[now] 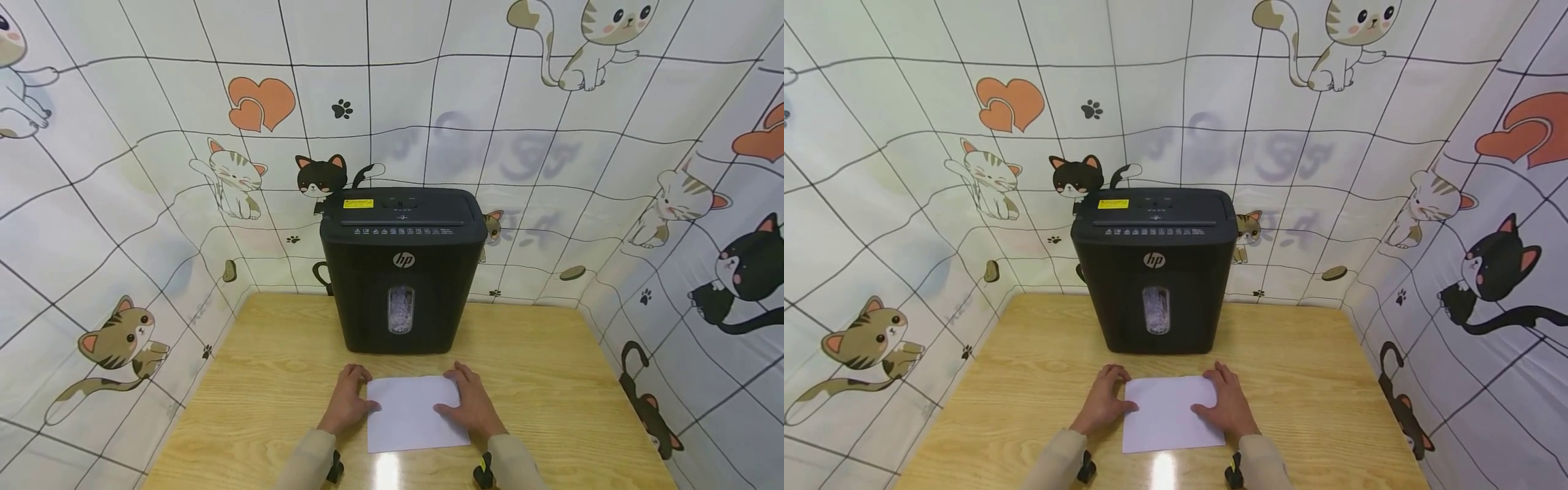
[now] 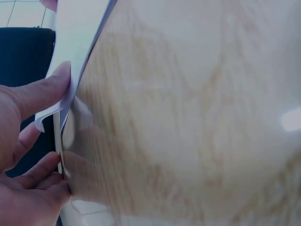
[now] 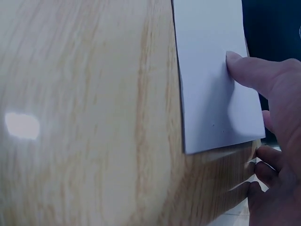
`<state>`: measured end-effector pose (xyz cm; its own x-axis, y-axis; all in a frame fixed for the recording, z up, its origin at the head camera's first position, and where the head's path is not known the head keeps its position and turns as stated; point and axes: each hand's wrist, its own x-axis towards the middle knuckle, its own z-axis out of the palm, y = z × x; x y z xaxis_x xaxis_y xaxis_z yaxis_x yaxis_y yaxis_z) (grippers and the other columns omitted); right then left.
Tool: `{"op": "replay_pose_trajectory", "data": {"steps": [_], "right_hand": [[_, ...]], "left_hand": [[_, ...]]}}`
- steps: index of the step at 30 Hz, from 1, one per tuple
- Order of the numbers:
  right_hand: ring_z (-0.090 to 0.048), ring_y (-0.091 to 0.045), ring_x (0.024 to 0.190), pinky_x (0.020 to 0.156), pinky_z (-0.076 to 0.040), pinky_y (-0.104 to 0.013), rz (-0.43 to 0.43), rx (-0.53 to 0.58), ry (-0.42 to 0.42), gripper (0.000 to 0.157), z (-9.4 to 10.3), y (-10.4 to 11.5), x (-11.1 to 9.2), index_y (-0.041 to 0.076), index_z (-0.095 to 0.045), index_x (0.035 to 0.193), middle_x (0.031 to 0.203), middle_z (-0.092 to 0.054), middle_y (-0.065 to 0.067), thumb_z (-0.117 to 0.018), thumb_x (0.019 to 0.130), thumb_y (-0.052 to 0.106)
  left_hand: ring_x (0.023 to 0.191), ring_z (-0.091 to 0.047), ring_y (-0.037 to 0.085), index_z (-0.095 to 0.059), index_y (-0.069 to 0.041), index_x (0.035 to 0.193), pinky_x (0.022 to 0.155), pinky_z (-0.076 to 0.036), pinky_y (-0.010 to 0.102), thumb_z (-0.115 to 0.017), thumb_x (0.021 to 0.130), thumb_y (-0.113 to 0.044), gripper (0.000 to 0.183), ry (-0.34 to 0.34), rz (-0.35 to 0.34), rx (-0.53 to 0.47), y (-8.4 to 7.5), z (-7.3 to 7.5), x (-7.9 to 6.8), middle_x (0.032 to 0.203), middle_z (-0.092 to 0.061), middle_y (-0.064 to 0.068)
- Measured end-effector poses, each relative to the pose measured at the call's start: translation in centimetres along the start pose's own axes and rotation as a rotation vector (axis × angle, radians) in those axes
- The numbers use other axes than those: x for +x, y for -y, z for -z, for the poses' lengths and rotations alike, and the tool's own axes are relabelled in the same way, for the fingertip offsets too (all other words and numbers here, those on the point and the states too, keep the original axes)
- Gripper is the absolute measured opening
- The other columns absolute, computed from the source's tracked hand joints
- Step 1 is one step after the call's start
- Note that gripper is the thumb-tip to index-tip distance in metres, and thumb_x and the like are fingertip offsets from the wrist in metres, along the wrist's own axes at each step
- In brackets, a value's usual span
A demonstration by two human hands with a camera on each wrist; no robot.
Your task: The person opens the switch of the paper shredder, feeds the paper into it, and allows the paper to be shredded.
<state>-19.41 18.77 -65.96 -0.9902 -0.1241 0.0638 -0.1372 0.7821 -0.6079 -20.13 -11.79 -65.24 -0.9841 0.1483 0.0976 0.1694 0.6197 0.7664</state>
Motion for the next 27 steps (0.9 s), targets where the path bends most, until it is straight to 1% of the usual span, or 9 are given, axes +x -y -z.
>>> {"op": "replay_pose_trajectory", "data": {"steps": [4, 7, 10, 12, 14, 18, 22, 25, 27], "right_hand": [[-0.037, -0.044, 0.148, 0.115, -0.037, -0.063, -0.027, 0.030, 0.021, 0.066, 0.0, 0.0, 0.0, 0.014, -0.058, 0.129, 0.161, -0.039, -0.020, -0.091, 0.076, 0.037], [-0.035, -0.044, 0.149, 0.117, -0.034, -0.063, -0.050, 0.065, 0.033, 0.066, -0.1, 0.0, 0.0, 0.015, -0.056, 0.127, 0.161, -0.039, -0.019, -0.092, 0.075, 0.033], [-0.035, -0.045, 0.148, 0.118, -0.033, -0.062, -0.054, 0.088, 0.026, 0.067, -0.2, 0.1, 0.0, 0.015, -0.054, 0.125, 0.160, -0.040, -0.019, -0.093, 0.074, 0.031], [-0.036, -0.044, 0.147, 0.118, -0.033, -0.061, -0.056, 0.101, 0.015, 0.066, -0.3, 0.2, 0.1, 0.014, -0.054, 0.123, 0.158, -0.042, -0.019, -0.094, 0.073, 0.029], [-0.039, -0.042, 0.144, 0.118, -0.035, -0.059, -0.053, 0.111, 0.000, 0.066, -0.3, 0.4, 0.1, 0.013, -0.053, 0.120, 0.154, -0.047, -0.017, -0.095, 0.071, 0.028], [-0.046, -0.038, 0.137, 0.113, -0.042, -0.055, -0.049, 0.126, -0.036, 0.064, -0.4, 0.6, 0.3, 0.012, -0.054, 0.114, 0.140, -0.056, -0.013, -0.097, 0.068, 0.023], [-0.050, -0.035, 0.130, 0.109, -0.044, -0.053, -0.072, 0.139, -0.054, 0.066, -0.3, 0.7, 0.4, 0.011, -0.052, 0.113, 0.133, -0.059, -0.012, -0.098, 0.065, 0.021], [-0.053, -0.034, 0.126, 0.108, -0.045, -0.052, -0.110, 0.148, -0.058, 0.070, -0.1, 0.8, 0.5, 0.010, -0.050, 0.116, 0.134, -0.058, -0.015, -0.098, 0.066, 0.020], [-0.055, -0.035, 0.124, 0.107, -0.046, -0.054, -0.122, 0.151, -0.057, 0.070, 0.2, 0.8, 0.5, 0.008, -0.049, 0.118, 0.134, -0.058, -0.017, -0.096, 0.068, 0.018]], "left_hand": [[0.117, -0.053, 0.030, -0.061, -0.007, 0.104, 0.102, -0.048, 0.050, -0.095, 0.065, -0.008, 0.052, -0.020, 0.025, -0.001, -0.3, -0.2, -0.1, 0.118, -0.056, 0.010], [0.099, -0.057, 0.022, -0.061, -0.006, 0.100, 0.088, -0.052, 0.037, -0.091, 0.068, -0.002, 0.044, -0.031, 0.019, -0.018, -0.2, -0.3, -0.3, 0.103, -0.060, 0.006], [0.080, -0.053, 0.011, -0.063, -0.006, 0.092, 0.073, -0.046, 0.025, -0.087, 0.073, 0.001, 0.031, -0.034, -0.005, -0.040, 0.1, -0.4, -0.3, 0.083, -0.061, 0.001], [0.074, -0.050, 0.006, -0.064, -0.007, 0.088, 0.070, -0.043, 0.022, -0.085, 0.076, 0.001, 0.026, -0.038, -0.022, -0.052, 0.3, -0.5, -0.4, 0.076, -0.060, -0.003], [0.071, -0.048, 0.004, -0.065, -0.007, 0.085, 0.069, -0.043, 0.021, -0.084, 0.077, 0.001, 0.023, -0.052, -0.040, -0.051, 0.4, -0.5, -0.4, 0.073, -0.059, -0.004], [0.071, -0.050, 0.004, -0.069, -0.006, 0.082, 0.068, -0.045, 0.022, -0.084, 0.076, 0.001, 0.018, -0.102, -0.065, -0.056, 0.6, -0.7, -0.4, 0.074, -0.063, -0.002], [0.073, -0.055, 0.007, -0.073, -0.004, 0.081, 0.068, -0.048, 0.023, -0.086, 0.076, -0.002, 0.014, -0.138, -0.092, -0.056, 0.7, -0.8, -0.3, 0.078, -0.069, 0.002], [0.077, -0.060, 0.010, -0.075, -0.006, 0.081, 0.073, -0.053, 0.028, -0.086, 0.079, -0.006, 0.011, -0.126, -0.083, -0.054, 0.8, -0.7, -0.2, 0.082, -0.073, 0.003], [0.081, -0.065, 0.013, -0.076, -0.006, 0.081, 0.087, -0.057, 0.036, -0.085, 0.081, -0.007, 0.009, -0.111, -0.072, -0.059, 0.9, -0.6, -0.2, 0.084, -0.075, 0.003]]}}
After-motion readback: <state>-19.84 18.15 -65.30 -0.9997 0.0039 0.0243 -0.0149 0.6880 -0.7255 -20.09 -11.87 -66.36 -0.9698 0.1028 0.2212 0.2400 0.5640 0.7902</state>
